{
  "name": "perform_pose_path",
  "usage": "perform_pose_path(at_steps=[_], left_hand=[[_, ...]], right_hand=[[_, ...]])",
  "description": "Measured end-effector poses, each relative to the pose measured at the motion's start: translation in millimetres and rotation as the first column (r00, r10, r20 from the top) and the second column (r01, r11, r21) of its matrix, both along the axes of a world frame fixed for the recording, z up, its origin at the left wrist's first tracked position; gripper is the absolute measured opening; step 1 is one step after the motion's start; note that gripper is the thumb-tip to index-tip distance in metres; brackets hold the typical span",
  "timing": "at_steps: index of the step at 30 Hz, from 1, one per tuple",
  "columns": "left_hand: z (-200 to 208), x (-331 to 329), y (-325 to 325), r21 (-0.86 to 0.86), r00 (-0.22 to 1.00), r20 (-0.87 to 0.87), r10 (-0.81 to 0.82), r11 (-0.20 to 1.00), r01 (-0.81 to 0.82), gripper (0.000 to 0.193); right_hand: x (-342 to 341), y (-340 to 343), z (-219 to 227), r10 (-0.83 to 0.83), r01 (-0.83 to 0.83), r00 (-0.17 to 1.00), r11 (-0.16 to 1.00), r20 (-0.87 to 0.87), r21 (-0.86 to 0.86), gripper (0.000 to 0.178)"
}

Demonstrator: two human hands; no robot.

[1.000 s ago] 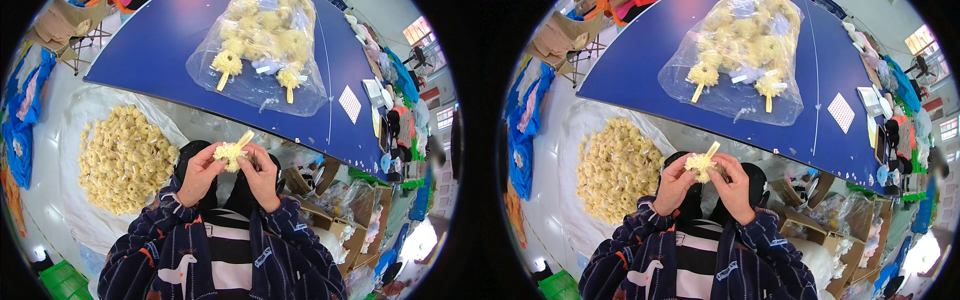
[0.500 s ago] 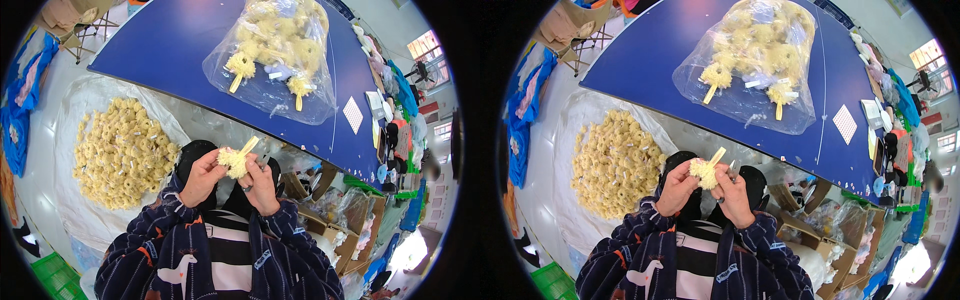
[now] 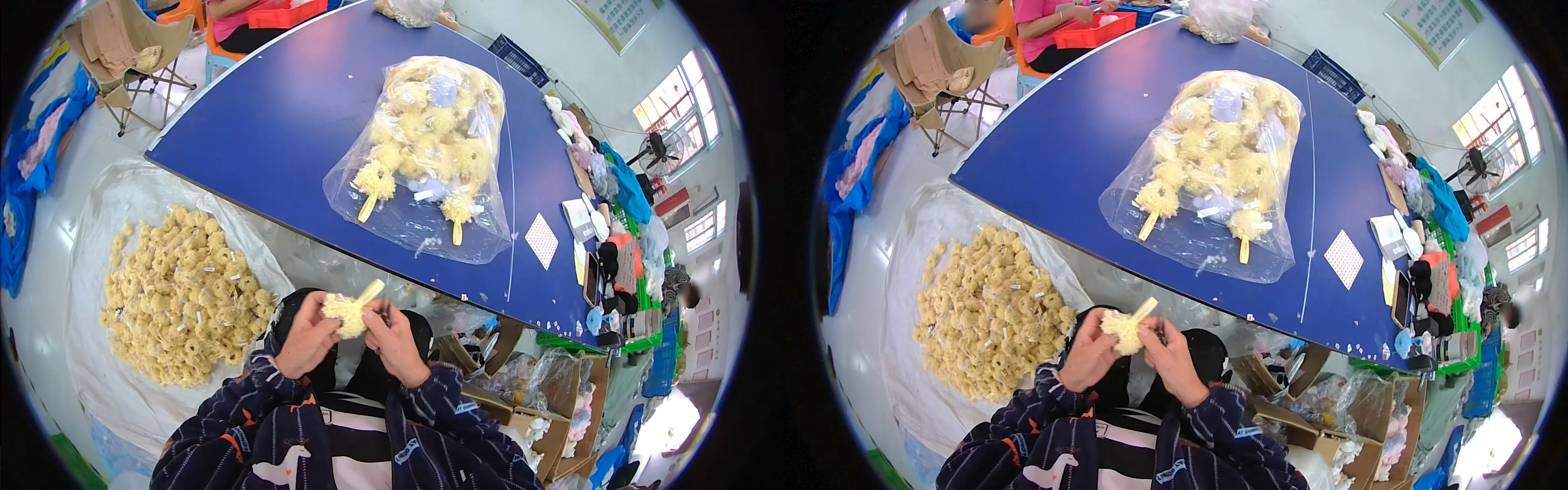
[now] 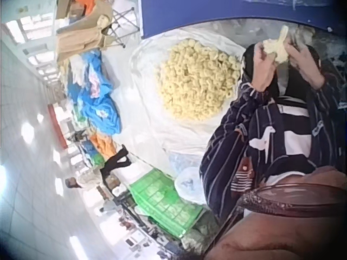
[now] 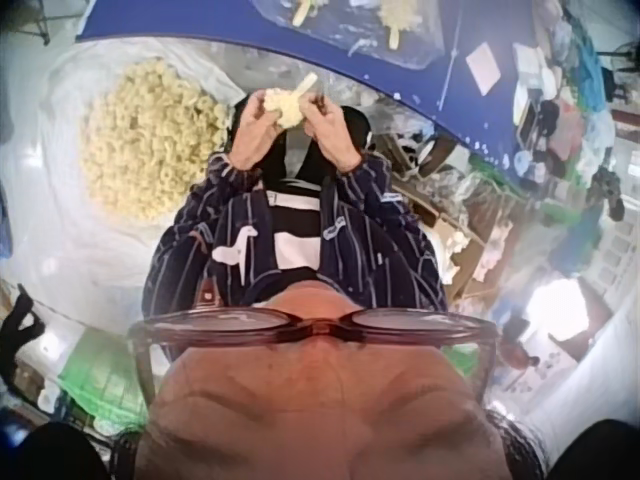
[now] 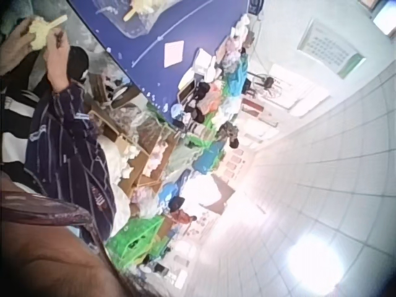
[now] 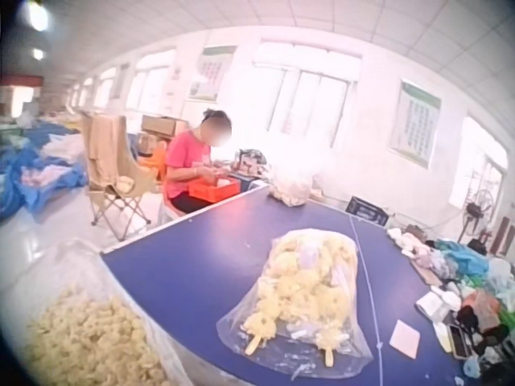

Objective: The person sits on the floor and assembles small fluffy decorative items by attaching them to plastic sticks. They repeatedly pick up the fluffy pieces, insert the sticks, and place the finished items into a clear plastic bag on the table.

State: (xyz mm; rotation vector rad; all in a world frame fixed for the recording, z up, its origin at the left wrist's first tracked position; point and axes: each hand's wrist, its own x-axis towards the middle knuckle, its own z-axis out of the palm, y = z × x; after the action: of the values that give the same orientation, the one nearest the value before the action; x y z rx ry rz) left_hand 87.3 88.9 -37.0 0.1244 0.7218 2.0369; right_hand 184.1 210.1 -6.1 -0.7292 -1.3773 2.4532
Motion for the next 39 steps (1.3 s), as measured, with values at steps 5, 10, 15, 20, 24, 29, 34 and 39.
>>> perform_pose_path(at_steps=[5, 10, 15, 20, 24, 29, 34, 39], left_hand=[[-9.8, -57.2, -72.0, -0.242, 0.825, -0.548, 0.136, 0.919, -0.312, 0.033], [5.9, -90.7, -140.6, -0.110, -0.120, -0.838, -0.533, 0.380, -0.919, 0.052], [24.0, -65.4, -104.6, -0.269, 0.275, -0.955, -0.108, 0.703, -0.659, 0.029], [67.6, -27.3, -3.6, 0.026, -0.087, -0.996, -0.011, 0.907, -0.421, 0.050], [54.5, -5.0, 34.0, 0.039, 0.164, -0.984, 0.072, 0.979, -0.199, 0.050], [46.6, 6.7, 37.2, -0.148, 0.767, -0.623, -0.154, 0.986, 0.077, 0.042], [38.6, 4.5, 31.6, -0.134, 0.782, -0.612, -0.120, 0.990, 0.047, 0.046], [41.7, 6.7, 29.9, -0.212, 0.649, -0.738, -0.182, 0.977, 0.033, 0.043]], right_hand=[[-60.5, 50.7, 38.1, 0.004, 0.159, 0.986, 0.227, -0.164, 0.961, 0.022], [-112.3, 90.1, 42.6, -0.127, -0.081, 0.990, -0.230, 0.052, 0.970, 0.022], [-95.6, 86.7, 37.7, -0.092, 0.125, 0.988, 0.044, -0.121, 0.991, 0.010], [-20.9, 37.2, 76.6, -0.086, 0.087, 0.996, 0.993, -0.013, 0.085, 0.015], [11.1, 27.0, 68.8, -0.062, 0.032, 0.993, 0.959, -0.098, -0.281, 0.015], [28.5, 34.7, 61.7, -0.192, 0.200, 0.978, 0.976, -0.084, 0.085, 0.015], [40.4, 38.2, 53.0, -0.297, 0.304, 0.946, 0.686, -0.127, 0.661, 0.016], [22.8, 22.4, 58.1, -0.065, 0.188, 0.982, 0.373, -0.177, 0.909, 0.024]])
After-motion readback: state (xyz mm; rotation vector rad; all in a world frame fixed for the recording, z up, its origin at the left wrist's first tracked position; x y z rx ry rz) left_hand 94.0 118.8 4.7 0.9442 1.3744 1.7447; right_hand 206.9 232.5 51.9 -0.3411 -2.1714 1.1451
